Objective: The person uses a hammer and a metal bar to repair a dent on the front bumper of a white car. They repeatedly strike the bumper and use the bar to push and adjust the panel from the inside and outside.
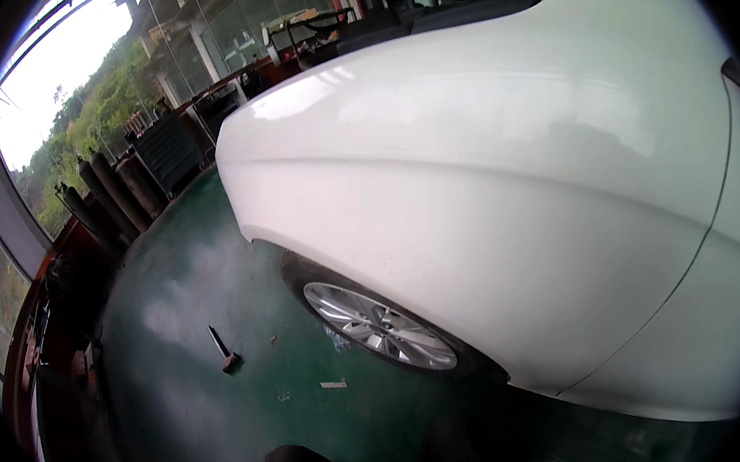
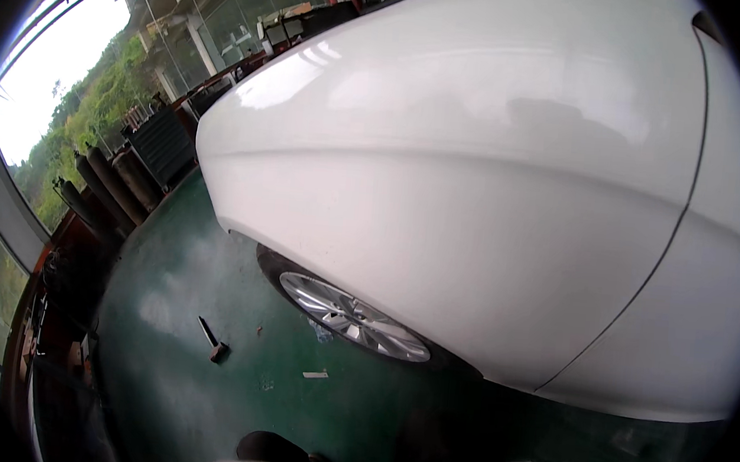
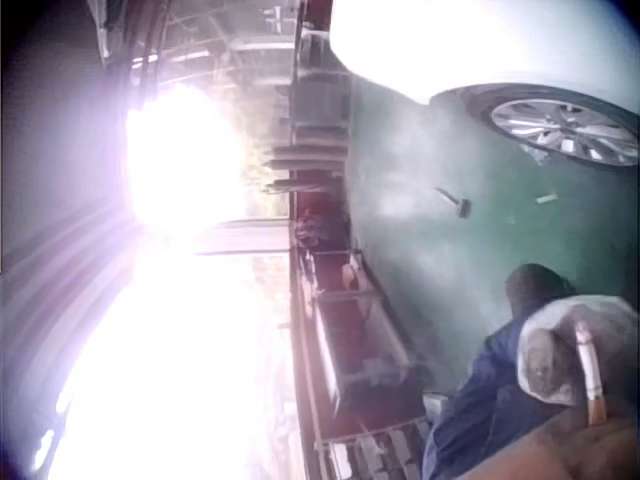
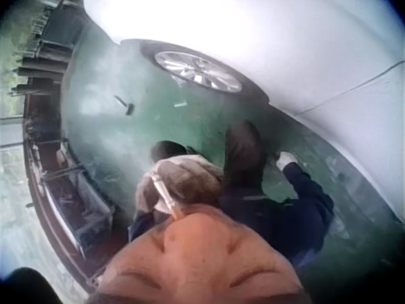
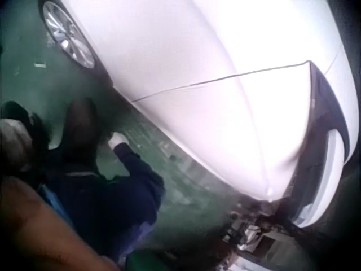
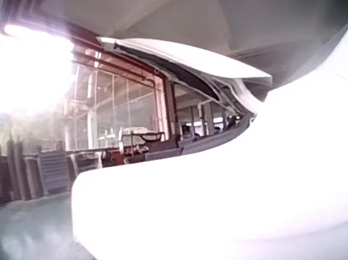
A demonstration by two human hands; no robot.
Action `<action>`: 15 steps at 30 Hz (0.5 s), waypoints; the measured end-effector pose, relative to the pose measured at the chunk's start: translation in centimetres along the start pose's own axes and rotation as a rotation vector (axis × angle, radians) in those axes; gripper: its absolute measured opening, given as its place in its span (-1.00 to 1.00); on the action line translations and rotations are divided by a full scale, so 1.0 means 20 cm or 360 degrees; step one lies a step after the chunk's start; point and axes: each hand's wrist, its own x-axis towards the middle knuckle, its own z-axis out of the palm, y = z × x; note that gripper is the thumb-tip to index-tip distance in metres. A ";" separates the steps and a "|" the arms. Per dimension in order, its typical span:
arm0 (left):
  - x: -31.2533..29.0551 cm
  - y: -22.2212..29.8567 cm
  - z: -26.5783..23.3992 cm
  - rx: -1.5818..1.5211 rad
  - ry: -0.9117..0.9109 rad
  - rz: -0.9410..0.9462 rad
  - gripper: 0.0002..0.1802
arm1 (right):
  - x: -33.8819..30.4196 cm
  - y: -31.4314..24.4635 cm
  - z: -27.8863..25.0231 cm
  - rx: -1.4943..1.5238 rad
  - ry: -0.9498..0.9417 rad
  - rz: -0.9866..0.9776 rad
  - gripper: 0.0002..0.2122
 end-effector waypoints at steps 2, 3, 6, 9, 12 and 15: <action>0.03 0.02 -0.09 0.0525 0.0297 -0.0172 -0.37 | 0.07 0.10 0.08 0.0097 0.0184 -0.0168 -0.66; 0.05 0.03 -0.15 0.0933 0.0565 -0.0349 -0.35 | 0.12 0.15 0.13 0.0131 0.0256 -0.0248 -0.69; 0.20 -0.02 -0.51 0.2256 0.0775 -0.0669 -0.25 | 0.31 0.35 0.29 -0.0343 -0.0216 -0.0335 -0.59; 0.32 -0.18 -0.90 0.3145 0.0237 -0.0262 -0.22 | 0.45 0.45 0.51 -0.0326 -0.0162 -0.0199 -0.55; 0.35 -0.33 -1.12 0.3178 0.0261 -0.0296 -0.20 | 0.50 0.51 0.70 0.0029 0.0087 0.0092 -0.52; 0.41 -0.38 -1.21 0.3150 0.0249 -0.0113 -0.19 | 0.47 0.53 0.89 0.0504 0.0251 0.0199 -0.48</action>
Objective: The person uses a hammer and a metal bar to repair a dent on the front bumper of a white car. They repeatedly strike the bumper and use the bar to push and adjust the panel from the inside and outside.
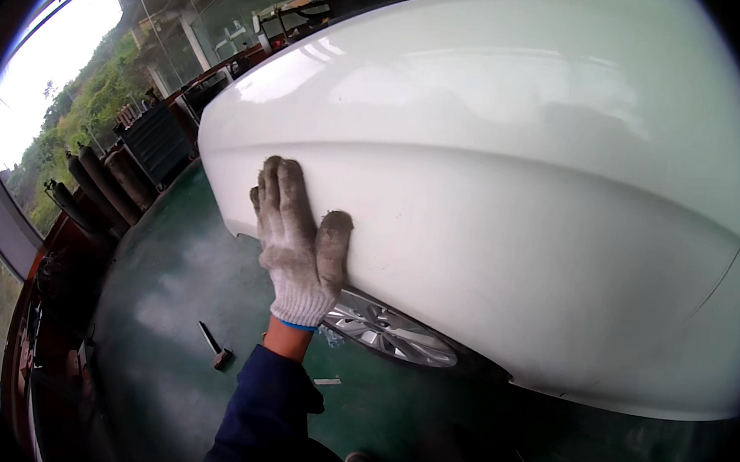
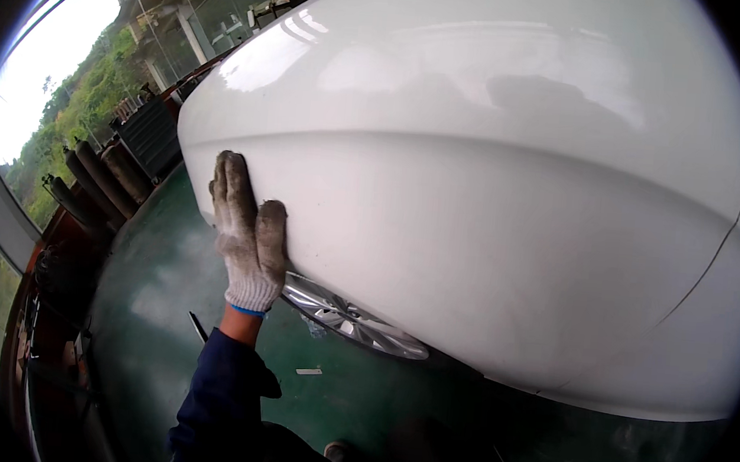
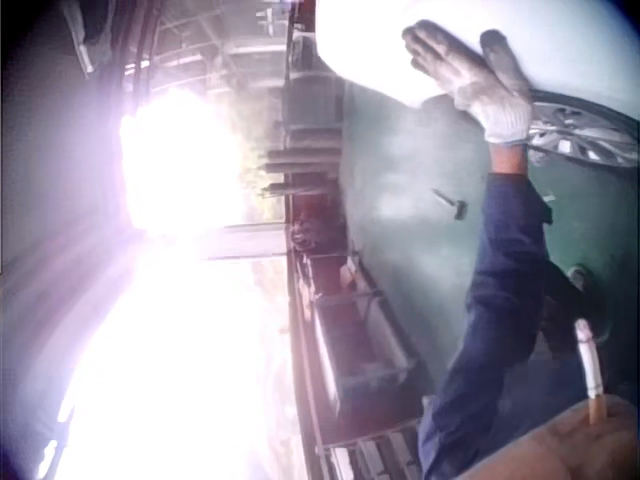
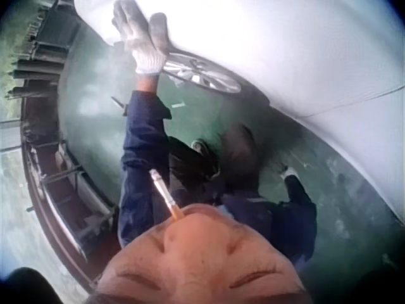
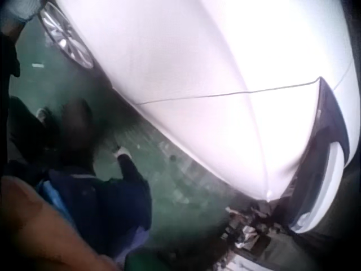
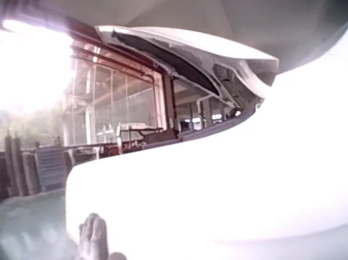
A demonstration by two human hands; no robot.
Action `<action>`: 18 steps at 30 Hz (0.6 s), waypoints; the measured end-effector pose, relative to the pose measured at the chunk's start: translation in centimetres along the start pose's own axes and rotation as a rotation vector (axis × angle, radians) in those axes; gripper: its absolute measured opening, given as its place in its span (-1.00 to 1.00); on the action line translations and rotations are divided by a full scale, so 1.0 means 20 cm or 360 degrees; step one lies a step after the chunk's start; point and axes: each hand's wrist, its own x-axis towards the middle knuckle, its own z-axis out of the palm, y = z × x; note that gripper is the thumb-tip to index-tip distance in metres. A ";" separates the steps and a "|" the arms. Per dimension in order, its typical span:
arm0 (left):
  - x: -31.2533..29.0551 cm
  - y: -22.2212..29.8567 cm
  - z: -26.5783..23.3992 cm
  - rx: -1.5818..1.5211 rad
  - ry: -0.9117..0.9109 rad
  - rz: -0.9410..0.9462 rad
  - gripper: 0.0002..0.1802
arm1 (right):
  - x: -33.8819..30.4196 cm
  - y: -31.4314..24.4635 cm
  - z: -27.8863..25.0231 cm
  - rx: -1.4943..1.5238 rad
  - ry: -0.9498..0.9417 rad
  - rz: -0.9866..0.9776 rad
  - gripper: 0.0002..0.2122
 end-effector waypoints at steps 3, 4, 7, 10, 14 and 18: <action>0.07 -0.01 0.00 -0.0014 0.0046 0.0031 -0.18 | -0.07 0.01 0.08 0.0651 0.0048 0.0132 -0.45; 0.08 -0.01 0.00 -0.0025 0.0040 0.0020 -0.18 | -0.11 -0.01 0.08 0.0882 0.0073 0.0186 -0.44; -0.01 0.04 0.01 -0.0082 0.0060 0.0315 -0.15 | -0.27 -0.20 -0.02 0.0817 0.0156 0.0031 -0.44; -0.23 0.10 0.00 -0.0106 -0.0175 0.0444 -0.13 | -0.48 -0.54 -0.26 0.0532 0.0144 -0.0083 -0.43; -0.36 0.04 -0.01 -0.0254 -0.0616 0.0634 -0.41 | -0.59 -1.19 -0.64 0.0595 0.0522 -0.0736 -0.30; -0.10 -0.13 -0.05 -0.0343 -0.0070 0.0667 -0.32 | -0.65 -1.69 -0.95 0.0205 0.0429 -0.0637 -0.37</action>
